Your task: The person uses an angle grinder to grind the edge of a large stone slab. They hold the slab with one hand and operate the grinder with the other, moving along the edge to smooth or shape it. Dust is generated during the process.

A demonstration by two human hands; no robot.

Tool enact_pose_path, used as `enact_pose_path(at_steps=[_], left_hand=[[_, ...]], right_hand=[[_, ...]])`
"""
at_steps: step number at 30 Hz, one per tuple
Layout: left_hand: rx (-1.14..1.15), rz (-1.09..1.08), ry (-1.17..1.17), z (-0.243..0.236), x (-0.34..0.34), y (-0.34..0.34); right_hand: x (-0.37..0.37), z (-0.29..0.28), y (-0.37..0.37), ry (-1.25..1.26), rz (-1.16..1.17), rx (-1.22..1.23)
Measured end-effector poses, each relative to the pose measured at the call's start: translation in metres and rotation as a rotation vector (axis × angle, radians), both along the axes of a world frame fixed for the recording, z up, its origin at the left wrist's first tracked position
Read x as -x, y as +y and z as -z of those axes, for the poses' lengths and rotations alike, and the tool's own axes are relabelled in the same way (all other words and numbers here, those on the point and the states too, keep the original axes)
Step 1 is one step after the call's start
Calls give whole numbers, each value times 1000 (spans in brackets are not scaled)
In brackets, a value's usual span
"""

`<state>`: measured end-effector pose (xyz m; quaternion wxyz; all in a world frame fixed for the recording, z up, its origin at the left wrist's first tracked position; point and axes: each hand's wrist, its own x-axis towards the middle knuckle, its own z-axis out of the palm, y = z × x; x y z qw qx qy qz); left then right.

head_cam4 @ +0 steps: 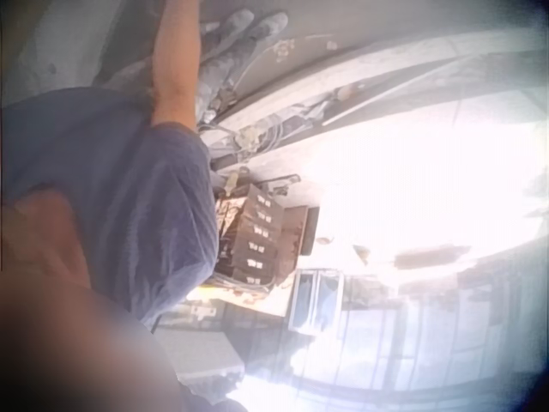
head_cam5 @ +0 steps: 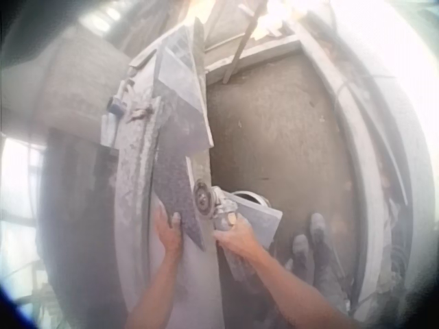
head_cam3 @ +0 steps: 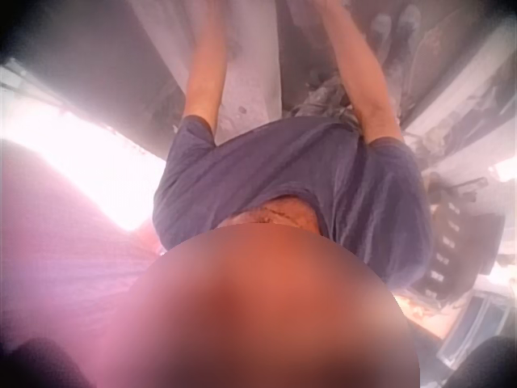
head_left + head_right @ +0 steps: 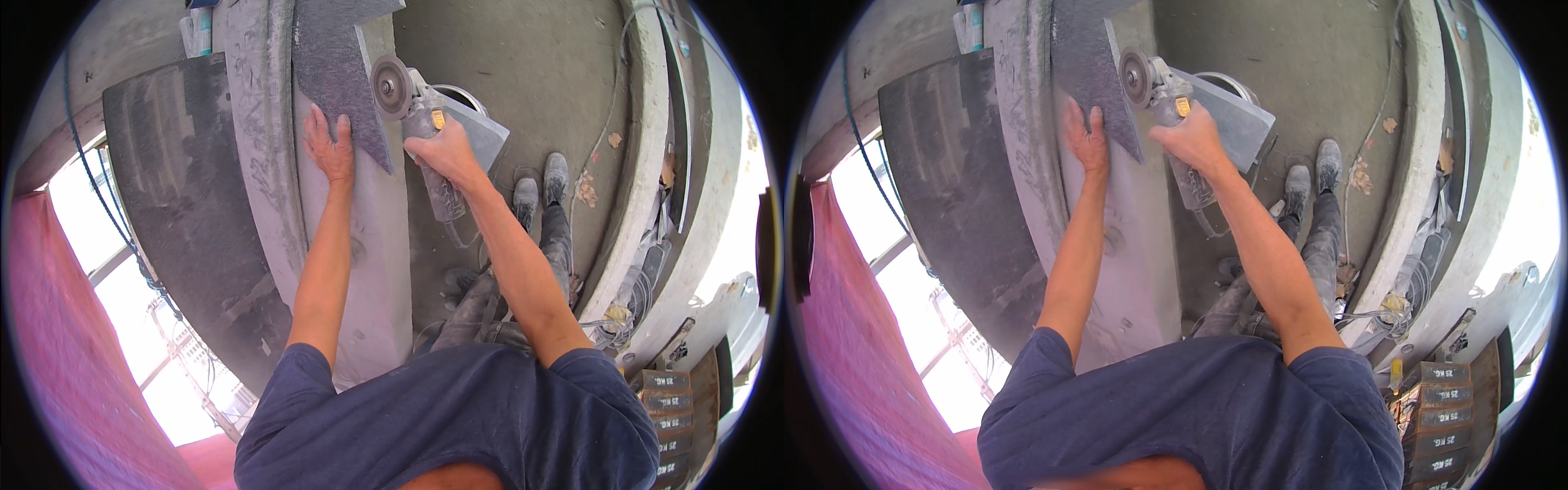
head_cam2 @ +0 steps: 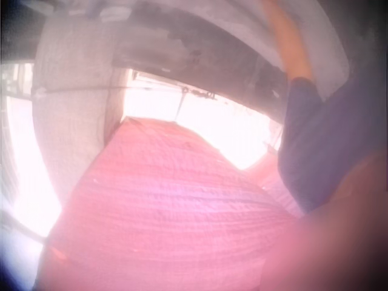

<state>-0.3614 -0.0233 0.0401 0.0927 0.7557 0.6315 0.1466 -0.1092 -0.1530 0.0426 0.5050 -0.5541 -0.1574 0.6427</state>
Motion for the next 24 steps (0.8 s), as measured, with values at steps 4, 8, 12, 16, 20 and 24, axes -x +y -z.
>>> enact_pose_path(at_steps=[4,8,12,16,20,24], left_hand=[[148,2,-90,-27,-3,13],[83,93,147,-71,-11,40],[237,267,304,-92,-23,79],[397,241,339,-94,-26,92],[430,242,403,-100,-34,96],[469,256,498,-107,-45,103]], right_hand=[[-2,3,3,-42,-20,15],[-2,6,5,-89,-23,18],[-2,4,8,-79,-3,7],[-3,-1,9,-57,8,9],[-5,-3,11,-68,-14,12],[-4,-4,13,-66,19,10]])
